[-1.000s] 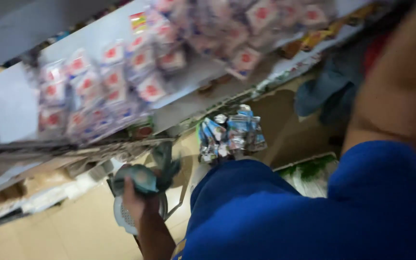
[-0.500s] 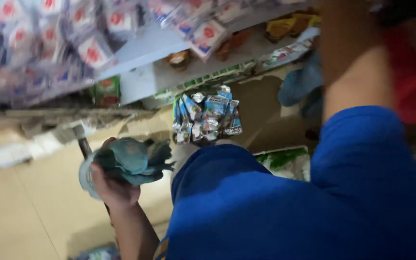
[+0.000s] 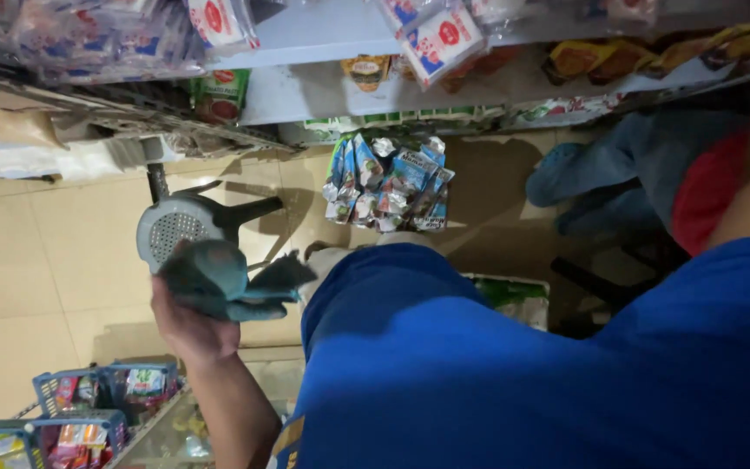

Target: Wiping down seasoning packets and other grocery items on store shelves with a cloth.

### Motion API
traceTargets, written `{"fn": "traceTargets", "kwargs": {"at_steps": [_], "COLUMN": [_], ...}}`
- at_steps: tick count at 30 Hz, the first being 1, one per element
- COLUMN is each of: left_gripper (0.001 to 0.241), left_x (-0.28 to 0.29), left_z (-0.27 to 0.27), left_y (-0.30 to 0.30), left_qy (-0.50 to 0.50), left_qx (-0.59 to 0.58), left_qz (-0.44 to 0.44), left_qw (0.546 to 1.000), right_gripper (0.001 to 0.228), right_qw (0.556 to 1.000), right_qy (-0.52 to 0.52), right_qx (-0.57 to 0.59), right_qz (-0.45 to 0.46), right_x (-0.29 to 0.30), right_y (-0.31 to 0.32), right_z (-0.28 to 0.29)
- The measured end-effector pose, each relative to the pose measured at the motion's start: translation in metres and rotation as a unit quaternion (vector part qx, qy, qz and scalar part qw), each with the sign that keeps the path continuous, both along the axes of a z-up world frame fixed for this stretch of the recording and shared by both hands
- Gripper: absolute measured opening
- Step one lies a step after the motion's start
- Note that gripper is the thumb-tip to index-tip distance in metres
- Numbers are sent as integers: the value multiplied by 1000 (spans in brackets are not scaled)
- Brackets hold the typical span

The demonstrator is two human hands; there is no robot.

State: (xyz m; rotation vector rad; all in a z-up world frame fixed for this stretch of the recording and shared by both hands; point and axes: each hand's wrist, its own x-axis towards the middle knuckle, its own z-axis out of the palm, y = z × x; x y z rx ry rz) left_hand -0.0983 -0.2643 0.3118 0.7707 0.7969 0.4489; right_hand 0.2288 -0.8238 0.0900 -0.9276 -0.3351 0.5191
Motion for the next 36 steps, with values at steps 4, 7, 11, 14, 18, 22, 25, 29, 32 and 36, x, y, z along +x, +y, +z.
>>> {"fn": "traceTargets", "kwargs": {"at_steps": [4,7,11,14,18,22,25,29,32,36], "left_gripper": [68,56,38,48,43,44,47,55,46,31], "left_x": [11,8,14,21,40,48,49,43,33,35], "left_z": [15,-5,-52,-34,28,44,60,61,72,53], "left_y": [-3,10,13,-8,-39,-46,-28,15,49,99], "left_qy": [-26,2,15,-28,-156,-183,-125,-193,-235,-216], "left_qx": [-82,-76,-12,65,427,513,642,709,745,809], "left_qz": [16,15,-72,-194,-290,-221,-216,-302,-337,-275], "left_qw": [996,997,997,978,842,809,725,607,526,473], "right_gripper": [33,33,32,31,75,64,65,54,55,59], "right_qw": [999,996,992,987,956,930,941,967,971,919], "right_qy": [9,20,23,42,162,190,232,207,209,200], "right_qx": [41,72,111,144,192,275,215,126,103,215], "right_qz": [-32,-50,-60,-49,148,152,122,80,55,263], "right_x": [-41,-79,-102,-129,-164,-196,-220,-238,-250,-261], "right_y": [-8,10,65,143,276,340,365,394,421,462], "right_z": [-16,-13,28,82,172,188,196,200,202,219]}}
